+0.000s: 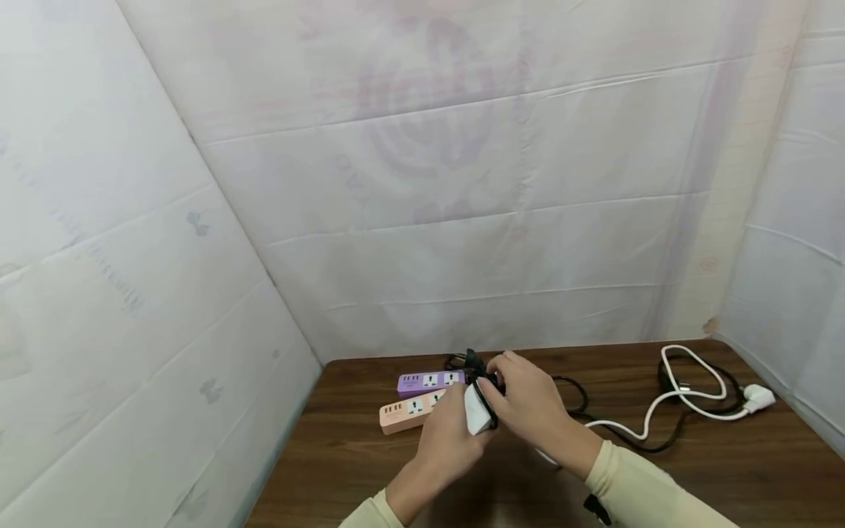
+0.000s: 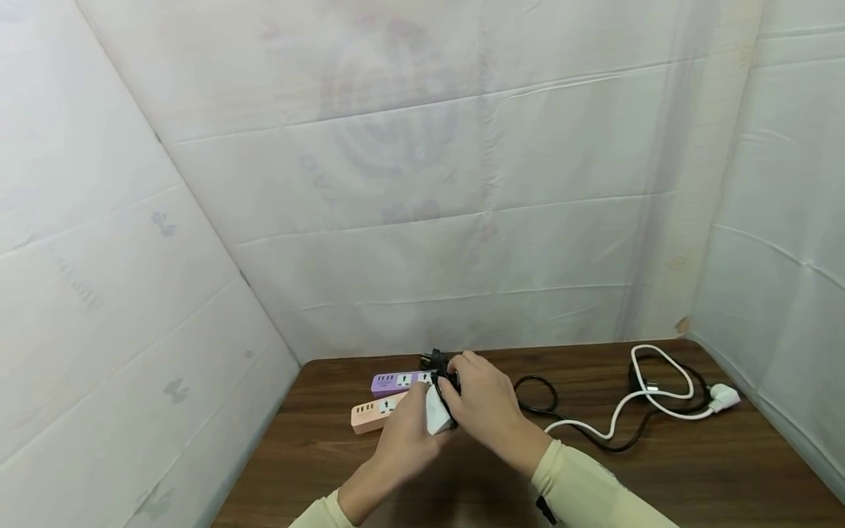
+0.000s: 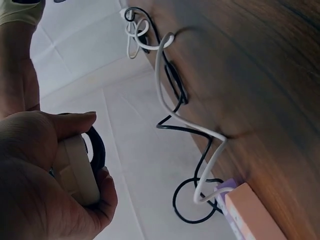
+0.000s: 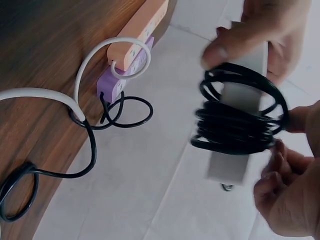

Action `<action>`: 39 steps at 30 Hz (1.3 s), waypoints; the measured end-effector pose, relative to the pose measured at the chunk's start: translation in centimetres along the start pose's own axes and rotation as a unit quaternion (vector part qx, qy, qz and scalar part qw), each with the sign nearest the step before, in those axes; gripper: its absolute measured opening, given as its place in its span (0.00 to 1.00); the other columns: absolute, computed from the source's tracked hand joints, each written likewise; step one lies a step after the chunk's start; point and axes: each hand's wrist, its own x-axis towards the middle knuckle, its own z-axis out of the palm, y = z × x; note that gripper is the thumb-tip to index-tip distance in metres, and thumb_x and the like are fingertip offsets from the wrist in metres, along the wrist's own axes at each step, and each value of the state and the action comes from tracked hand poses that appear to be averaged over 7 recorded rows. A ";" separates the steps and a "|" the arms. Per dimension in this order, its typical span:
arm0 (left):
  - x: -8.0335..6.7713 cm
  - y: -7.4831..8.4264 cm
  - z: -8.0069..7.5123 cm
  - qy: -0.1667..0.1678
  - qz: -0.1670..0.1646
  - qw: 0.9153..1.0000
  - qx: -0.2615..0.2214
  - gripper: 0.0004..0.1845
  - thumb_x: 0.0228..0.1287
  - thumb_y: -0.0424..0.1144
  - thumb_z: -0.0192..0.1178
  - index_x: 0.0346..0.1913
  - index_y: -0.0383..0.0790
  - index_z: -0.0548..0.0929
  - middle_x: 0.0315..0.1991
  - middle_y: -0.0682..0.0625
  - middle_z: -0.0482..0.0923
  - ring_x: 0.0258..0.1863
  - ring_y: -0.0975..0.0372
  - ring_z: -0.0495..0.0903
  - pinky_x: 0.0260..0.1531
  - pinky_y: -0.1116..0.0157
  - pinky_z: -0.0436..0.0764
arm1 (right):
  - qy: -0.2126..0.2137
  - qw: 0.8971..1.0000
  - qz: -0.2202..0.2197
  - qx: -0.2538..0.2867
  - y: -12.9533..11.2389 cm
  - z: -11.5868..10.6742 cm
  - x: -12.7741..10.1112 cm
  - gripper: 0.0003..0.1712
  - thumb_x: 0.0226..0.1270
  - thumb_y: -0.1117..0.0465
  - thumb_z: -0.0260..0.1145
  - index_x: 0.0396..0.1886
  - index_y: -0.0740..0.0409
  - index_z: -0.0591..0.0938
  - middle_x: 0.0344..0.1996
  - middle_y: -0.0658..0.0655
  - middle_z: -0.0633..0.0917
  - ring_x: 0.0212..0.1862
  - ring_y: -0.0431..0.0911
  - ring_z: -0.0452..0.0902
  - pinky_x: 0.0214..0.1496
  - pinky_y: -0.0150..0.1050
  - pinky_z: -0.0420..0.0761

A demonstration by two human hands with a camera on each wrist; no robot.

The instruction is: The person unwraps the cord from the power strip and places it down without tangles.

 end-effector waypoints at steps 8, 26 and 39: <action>-0.5 0.0 1.1 -0.018 0.000 1.000 0.026 0.33 0.50 0.47 0.84 0.55 0.42 0.76 0.42 0.54 0.78 0.38 0.66 0.75 0.34 0.67 0.75 | -0.144 0.986 0.085 -0.018 -0.2 -1.2 -0.2 0.09 0.78 0.57 0.67 0.38 0.56 0.78 0.20 0.51 0.78 0.19 0.43 0.71 0.23 0.39 0.70; 1.1 -0.5 -0.5 0.039 -0.112 0.982 -0.150 0.38 0.57 0.56 0.79 0.61 0.39 0.73 0.40 0.49 0.82 0.34 0.64 0.78 0.31 0.65 0.77 | -0.038 0.982 0.116 0.145 3.6 -1.2 -2.9 0.06 0.87 0.60 0.53 0.46 0.57 0.71 0.23 0.49 0.73 0.20 0.36 0.63 0.24 0.33 0.68; 1.4 0.7 -1.6 -0.004 -0.109 0.961 -0.254 0.35 0.58 0.51 0.78 0.59 0.37 0.72 0.41 0.45 0.82 0.34 0.61 0.80 0.31 0.64 0.80 | -0.146 0.855 0.381 0.320 9.1 0.0 -5.6 0.19 0.85 0.53 0.51 0.31 0.57 0.72 0.23 0.53 0.80 0.24 0.45 0.74 0.29 0.41 0.80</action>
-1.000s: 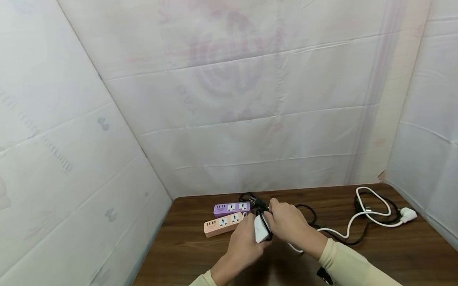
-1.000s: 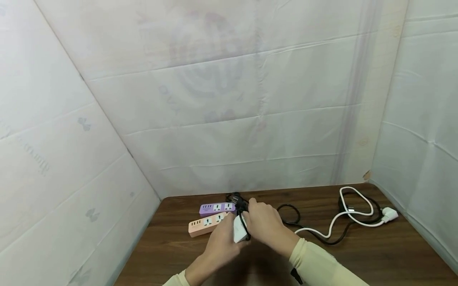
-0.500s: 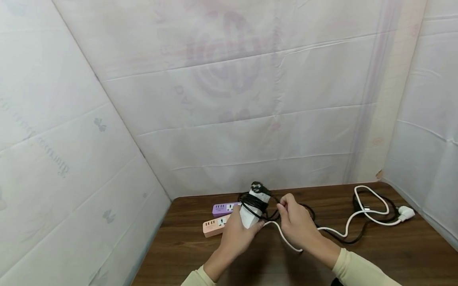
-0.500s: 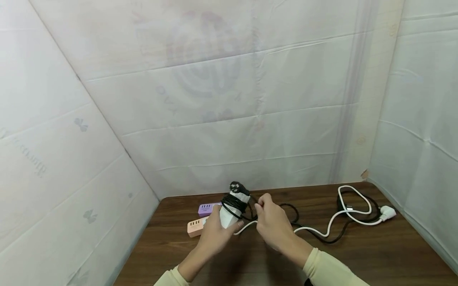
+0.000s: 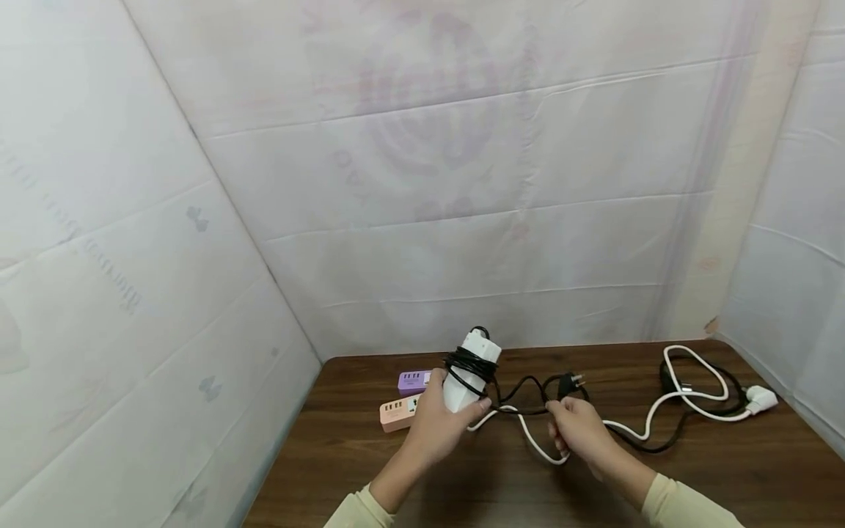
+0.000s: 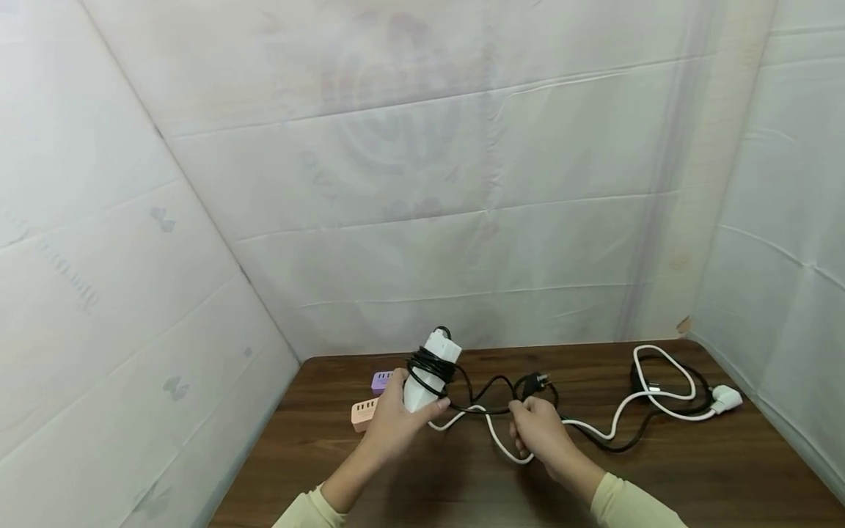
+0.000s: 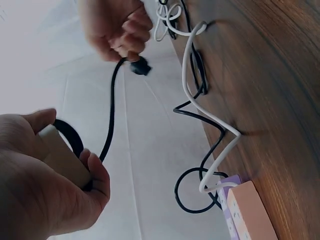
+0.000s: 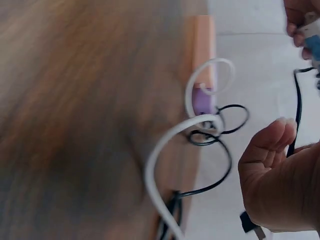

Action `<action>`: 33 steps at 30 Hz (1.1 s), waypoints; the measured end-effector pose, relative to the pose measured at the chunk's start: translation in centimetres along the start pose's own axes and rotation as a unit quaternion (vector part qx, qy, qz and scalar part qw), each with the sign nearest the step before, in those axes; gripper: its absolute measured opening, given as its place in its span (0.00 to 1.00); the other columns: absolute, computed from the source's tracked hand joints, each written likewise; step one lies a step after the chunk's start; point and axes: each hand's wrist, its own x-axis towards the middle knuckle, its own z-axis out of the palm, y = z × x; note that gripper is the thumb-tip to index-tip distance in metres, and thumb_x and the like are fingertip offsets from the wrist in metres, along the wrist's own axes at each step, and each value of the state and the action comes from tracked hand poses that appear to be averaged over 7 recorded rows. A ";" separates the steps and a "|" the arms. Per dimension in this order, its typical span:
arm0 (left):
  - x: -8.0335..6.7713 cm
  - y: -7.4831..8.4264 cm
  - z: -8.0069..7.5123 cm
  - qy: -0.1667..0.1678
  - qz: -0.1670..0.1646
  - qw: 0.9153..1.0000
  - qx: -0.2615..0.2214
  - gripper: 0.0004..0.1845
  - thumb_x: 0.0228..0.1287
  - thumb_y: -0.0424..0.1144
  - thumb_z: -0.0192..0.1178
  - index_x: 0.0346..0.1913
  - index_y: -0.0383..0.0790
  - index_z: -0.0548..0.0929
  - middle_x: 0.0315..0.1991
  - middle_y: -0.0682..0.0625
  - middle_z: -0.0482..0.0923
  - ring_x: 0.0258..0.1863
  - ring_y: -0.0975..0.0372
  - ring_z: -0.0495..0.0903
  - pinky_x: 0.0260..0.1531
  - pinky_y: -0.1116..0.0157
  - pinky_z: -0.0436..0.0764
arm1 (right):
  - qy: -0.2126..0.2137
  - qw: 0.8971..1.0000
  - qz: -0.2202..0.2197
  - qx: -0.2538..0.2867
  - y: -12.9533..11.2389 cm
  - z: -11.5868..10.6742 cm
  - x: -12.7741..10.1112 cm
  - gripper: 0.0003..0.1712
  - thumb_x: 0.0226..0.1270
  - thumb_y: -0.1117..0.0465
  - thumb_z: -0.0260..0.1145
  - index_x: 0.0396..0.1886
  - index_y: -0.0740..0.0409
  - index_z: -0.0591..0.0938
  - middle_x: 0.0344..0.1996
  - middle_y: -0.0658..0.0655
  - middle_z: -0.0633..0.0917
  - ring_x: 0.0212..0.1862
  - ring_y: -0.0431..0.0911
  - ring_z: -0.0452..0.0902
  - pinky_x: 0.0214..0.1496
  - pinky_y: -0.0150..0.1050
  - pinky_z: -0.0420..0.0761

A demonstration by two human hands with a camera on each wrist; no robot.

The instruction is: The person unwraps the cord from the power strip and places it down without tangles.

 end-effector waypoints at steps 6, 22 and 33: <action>-0.4 0.3 0.2 -0.048 0.020 0.998 0.030 0.37 0.55 0.53 0.80 0.60 0.41 0.73 0.43 0.48 0.83 0.34 0.63 0.80 0.30 0.64 0.81 | -0.027 0.999 0.019 -0.033 1.6 0.1 0.6 0.20 0.81 0.55 0.52 0.25 0.57 0.75 0.19 0.52 0.79 0.21 0.44 0.73 0.26 0.39 0.78; -0.6 1.0 0.5 -0.086 0.047 0.994 0.047 0.39 0.53 0.54 0.81 0.63 0.43 0.74 0.44 0.49 0.83 0.34 0.65 0.80 0.31 0.66 0.82 | -0.122 0.990 0.059 0.025 3.9 0.3 1.6 0.17 0.80 0.52 0.58 0.43 0.64 0.79 0.21 0.48 0.80 0.23 0.39 0.75 0.26 0.33 0.76; -0.7 0.4 0.4 -0.092 0.051 0.993 0.050 0.36 0.54 0.54 0.80 0.60 0.43 0.75 0.44 0.50 0.83 0.36 0.66 0.80 0.33 0.67 0.82 | 0.050 0.974 -0.163 -0.146 1.3 2.7 -1.5 0.19 0.75 0.54 0.71 0.60 0.57 0.81 0.36 0.49 0.86 0.35 0.39 0.80 0.35 0.34 0.78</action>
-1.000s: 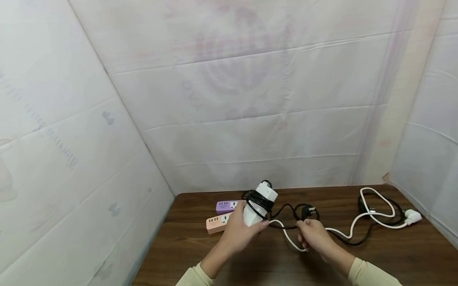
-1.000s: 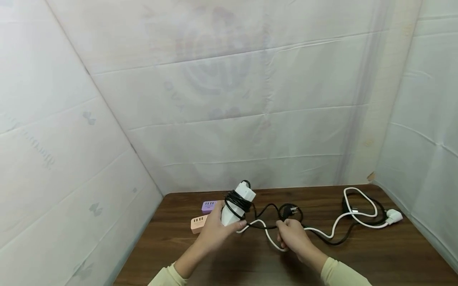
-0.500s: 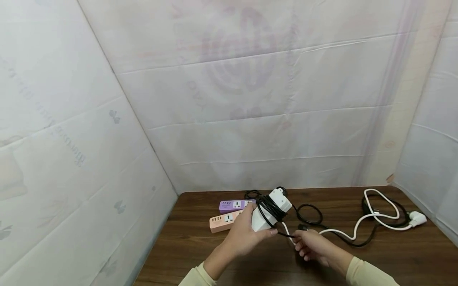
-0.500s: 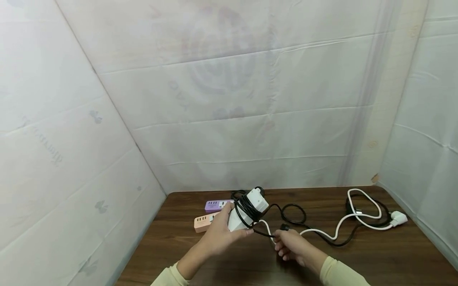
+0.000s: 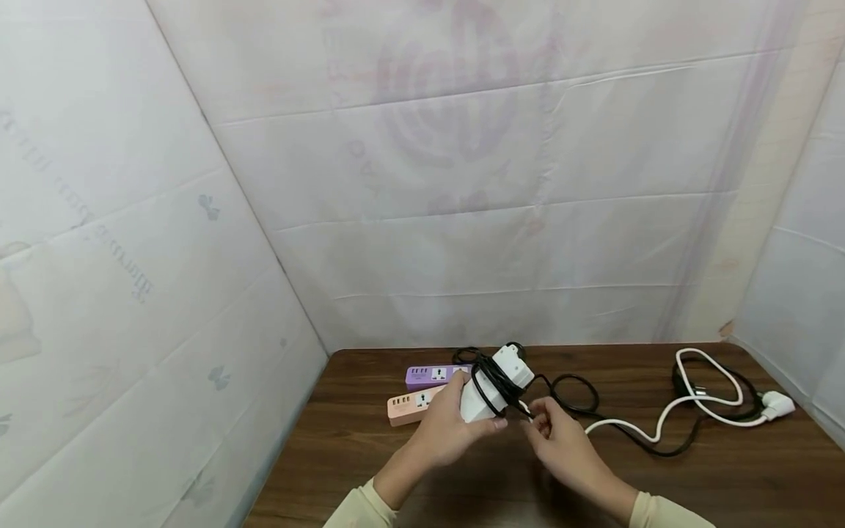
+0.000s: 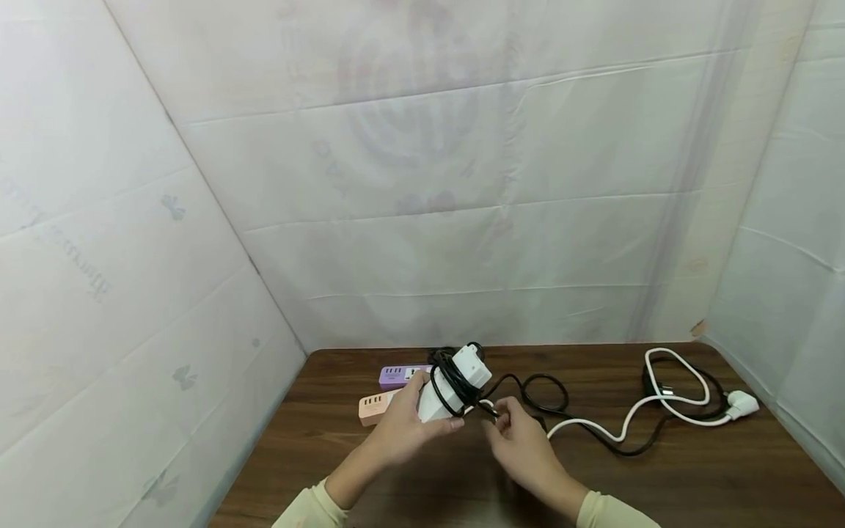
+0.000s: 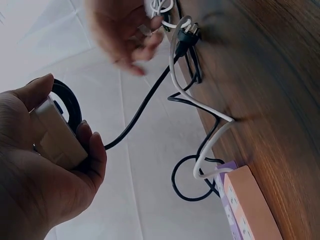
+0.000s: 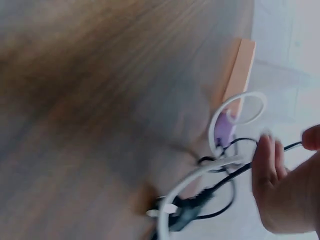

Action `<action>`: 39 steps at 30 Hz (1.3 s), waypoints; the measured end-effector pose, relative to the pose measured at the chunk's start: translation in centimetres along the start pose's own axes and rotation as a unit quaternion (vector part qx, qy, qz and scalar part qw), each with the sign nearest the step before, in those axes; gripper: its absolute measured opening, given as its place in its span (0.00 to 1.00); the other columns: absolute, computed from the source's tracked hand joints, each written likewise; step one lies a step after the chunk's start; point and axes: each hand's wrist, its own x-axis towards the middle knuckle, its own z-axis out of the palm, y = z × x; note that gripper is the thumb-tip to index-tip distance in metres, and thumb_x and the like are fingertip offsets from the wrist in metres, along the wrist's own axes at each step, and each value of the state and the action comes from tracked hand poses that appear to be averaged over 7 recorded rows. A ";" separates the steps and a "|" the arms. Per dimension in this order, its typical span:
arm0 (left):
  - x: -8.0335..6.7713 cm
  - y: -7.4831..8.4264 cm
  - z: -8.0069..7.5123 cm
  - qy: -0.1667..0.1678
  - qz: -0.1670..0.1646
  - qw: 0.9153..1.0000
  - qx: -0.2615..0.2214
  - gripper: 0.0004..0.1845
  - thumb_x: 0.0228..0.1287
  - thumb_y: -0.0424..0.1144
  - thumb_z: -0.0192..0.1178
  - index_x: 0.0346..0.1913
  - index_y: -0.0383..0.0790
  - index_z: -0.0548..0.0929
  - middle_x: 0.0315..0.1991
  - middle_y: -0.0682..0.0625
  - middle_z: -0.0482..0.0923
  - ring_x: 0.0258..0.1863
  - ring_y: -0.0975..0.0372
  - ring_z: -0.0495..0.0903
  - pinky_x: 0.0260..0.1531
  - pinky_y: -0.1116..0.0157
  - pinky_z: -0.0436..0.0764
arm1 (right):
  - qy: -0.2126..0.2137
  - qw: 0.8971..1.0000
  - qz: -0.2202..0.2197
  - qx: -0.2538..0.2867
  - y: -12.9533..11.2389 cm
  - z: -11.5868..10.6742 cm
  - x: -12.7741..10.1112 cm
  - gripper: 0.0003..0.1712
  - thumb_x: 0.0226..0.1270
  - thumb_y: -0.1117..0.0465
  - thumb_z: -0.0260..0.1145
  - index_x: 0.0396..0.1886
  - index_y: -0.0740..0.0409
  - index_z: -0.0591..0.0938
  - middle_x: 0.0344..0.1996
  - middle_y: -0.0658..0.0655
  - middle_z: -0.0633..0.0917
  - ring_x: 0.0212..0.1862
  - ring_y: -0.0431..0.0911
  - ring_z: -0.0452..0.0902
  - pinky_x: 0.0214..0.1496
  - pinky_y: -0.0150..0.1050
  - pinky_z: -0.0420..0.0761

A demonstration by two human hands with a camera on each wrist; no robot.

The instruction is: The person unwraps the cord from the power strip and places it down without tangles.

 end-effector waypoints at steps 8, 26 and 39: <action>-0.3 0.2 0.0 -0.013 0.011 1.000 -0.013 0.36 0.56 0.53 0.79 0.61 0.43 0.74 0.45 0.50 0.83 0.36 0.66 0.81 0.35 0.67 0.83 | 0.069 0.960 -0.254 -0.098 -2.0 0.4 -1.0 0.36 0.68 0.63 0.74 0.74 0.58 0.75 0.69 0.59 0.81 0.69 0.55 0.79 0.63 0.61 0.82; -0.1 0.5 0.5 -0.025 0.023 0.999 -0.030 0.36 0.54 0.53 0.80 0.61 0.47 0.73 0.44 0.53 0.83 0.36 0.69 0.81 0.35 0.68 0.83 | 0.014 0.991 -0.134 0.007 -2.3 0.4 0.6 0.18 0.74 0.67 0.64 0.62 0.58 0.80 0.50 0.53 0.87 0.52 0.42 0.83 0.52 0.39 0.84; 0.2 0.5 0.3 -0.030 0.023 0.998 -0.050 0.34 0.55 0.52 0.79 0.60 0.47 0.74 0.44 0.52 0.82 0.35 0.68 0.81 0.34 0.67 0.84 | -0.118 0.970 -0.176 0.117 -1.8 -1.3 2.3 0.24 0.80 0.65 0.58 0.71 0.69 0.73 0.66 0.66 0.84 0.69 0.46 0.79 0.66 0.34 0.79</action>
